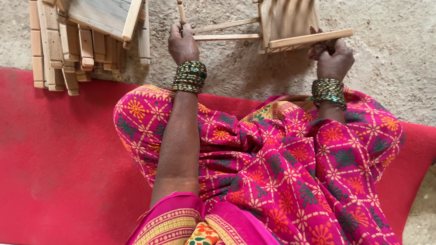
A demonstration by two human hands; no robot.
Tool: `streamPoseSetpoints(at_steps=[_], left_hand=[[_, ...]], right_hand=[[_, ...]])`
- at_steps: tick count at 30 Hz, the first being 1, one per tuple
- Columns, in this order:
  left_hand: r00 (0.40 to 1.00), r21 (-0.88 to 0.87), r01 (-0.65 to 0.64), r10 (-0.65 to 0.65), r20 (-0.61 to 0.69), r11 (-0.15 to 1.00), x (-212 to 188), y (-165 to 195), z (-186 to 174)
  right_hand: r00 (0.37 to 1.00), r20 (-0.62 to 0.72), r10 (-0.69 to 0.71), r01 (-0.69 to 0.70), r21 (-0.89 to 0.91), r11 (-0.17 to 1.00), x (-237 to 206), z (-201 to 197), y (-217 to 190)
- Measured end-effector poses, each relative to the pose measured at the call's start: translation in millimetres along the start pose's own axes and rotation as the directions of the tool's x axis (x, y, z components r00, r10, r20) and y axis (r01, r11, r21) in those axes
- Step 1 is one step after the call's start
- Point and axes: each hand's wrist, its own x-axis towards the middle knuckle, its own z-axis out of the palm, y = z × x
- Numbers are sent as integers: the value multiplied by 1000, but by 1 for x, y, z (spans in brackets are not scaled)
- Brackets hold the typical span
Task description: The person assembles a miniature wooden chair by hand. They insert dowels into pre-drilled holes on the chair frame, tap them into place, and adjust the legs to ensure stability.
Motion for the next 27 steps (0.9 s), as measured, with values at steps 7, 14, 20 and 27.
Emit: streamPoseSetpoints(at_steps=[7, 14, 20, 27], left_hand=[[995, -113, 94, -90, 41, 989, -5, 14, -7], [1000, -56, -7, 6, -9, 998, -2, 7, -3], [999, -130, -37, 38, 7, 991, 3, -8, 6], [995, -208, 82, -70, 65, 975, -3, 6, -1]], right_hand=[[997, 59, 55, 5, -727, 687, -13, -9, 1], [998, 48, 31, -12, -353, 936, -27, -6, -21], [992, 25, -122, 124, -195, 973, -24, 6, -21], [973, 93, 211, -99, -657, 747, -17, 12, -14]])
